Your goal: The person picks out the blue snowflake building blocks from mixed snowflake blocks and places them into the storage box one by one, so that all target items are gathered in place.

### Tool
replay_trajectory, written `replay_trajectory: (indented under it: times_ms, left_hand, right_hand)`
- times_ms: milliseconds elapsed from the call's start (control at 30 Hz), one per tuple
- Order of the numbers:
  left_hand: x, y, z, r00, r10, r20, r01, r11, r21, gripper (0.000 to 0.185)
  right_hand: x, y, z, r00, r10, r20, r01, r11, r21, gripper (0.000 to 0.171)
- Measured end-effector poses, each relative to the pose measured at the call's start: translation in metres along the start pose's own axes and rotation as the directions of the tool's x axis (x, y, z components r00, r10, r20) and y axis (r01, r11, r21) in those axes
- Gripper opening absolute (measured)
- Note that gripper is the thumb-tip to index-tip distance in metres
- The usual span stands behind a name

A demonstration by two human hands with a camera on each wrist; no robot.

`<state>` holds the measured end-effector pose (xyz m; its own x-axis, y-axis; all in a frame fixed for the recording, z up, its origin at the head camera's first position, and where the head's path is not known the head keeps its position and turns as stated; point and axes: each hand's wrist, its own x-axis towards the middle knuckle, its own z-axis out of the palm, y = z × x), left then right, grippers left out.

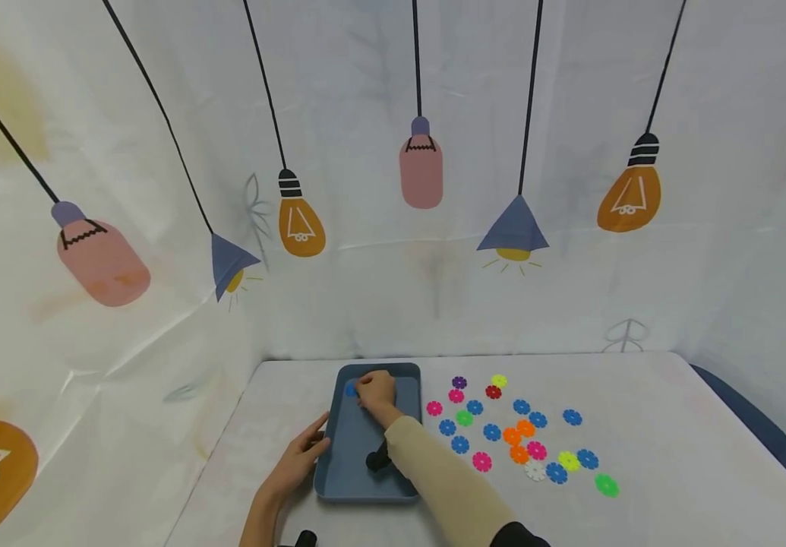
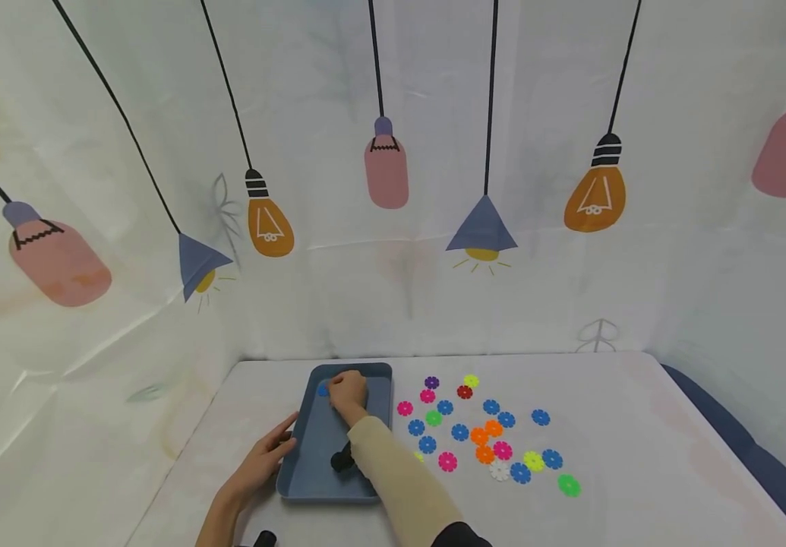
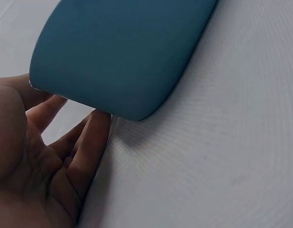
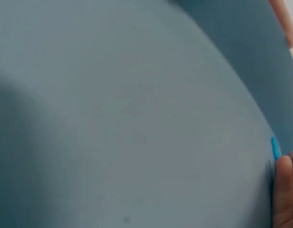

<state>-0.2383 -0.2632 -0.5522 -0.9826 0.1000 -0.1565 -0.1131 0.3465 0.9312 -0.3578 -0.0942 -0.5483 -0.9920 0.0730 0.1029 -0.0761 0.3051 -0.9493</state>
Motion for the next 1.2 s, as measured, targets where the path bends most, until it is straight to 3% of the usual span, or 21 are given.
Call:
replay_trajectory:
  times_ms: [233, 333, 533, 667, 800, 1200]
  left_hand:
    - [0.000, -0.001, 0.001, 1.000, 0.022, 0.003, -0.022, 1.000, -0.002, 0.057]
    - [0.000, -0.001, 0.002, 1.000, 0.014, -0.012, -0.014, 1.000, 0.000, 0.056]
    - [0.002, 0.001, 0.004, 0.999, 0.006, -0.036, -0.006, 1.000, -0.005, 0.056]
    - [0.002, 0.002, 0.004, 0.999, -0.011, -0.042, 0.011, 1.000, -0.009, 0.056]
    - [0.002, 0.000, 0.003, 0.999, -0.018, -0.049, 0.017, 1.000, -0.007, 0.056]
    - [0.005, -0.003, 0.003, 0.999, -0.003, -0.042, 0.003, 1.000, 0.000, 0.057]
  right_hand:
    - [0.003, -0.017, -0.012, 0.993, 0.016, 0.117, -0.023, 0.998, 0.059, 0.004]
    - [0.004, -0.032, -0.023, 0.984, -0.015, 0.175, 0.004, 0.998, 0.062, 0.005]
    - [-0.003, -0.071, -0.062, 0.960, -0.114, 0.255, 0.087, 0.990, 0.114, 0.007]
    - [-0.012, -0.087, -0.089, 0.942, -0.163, 0.294, 0.147, 0.986, 0.076, 0.008]
    - [-0.021, -0.089, -0.108, 0.922, -0.211, 0.324, 0.216, 0.976, 0.019, 0.009]
    - [-0.053, -0.066, -0.166, 0.892, -0.235, 0.386, 0.283, 0.957, -0.070, 0.007]
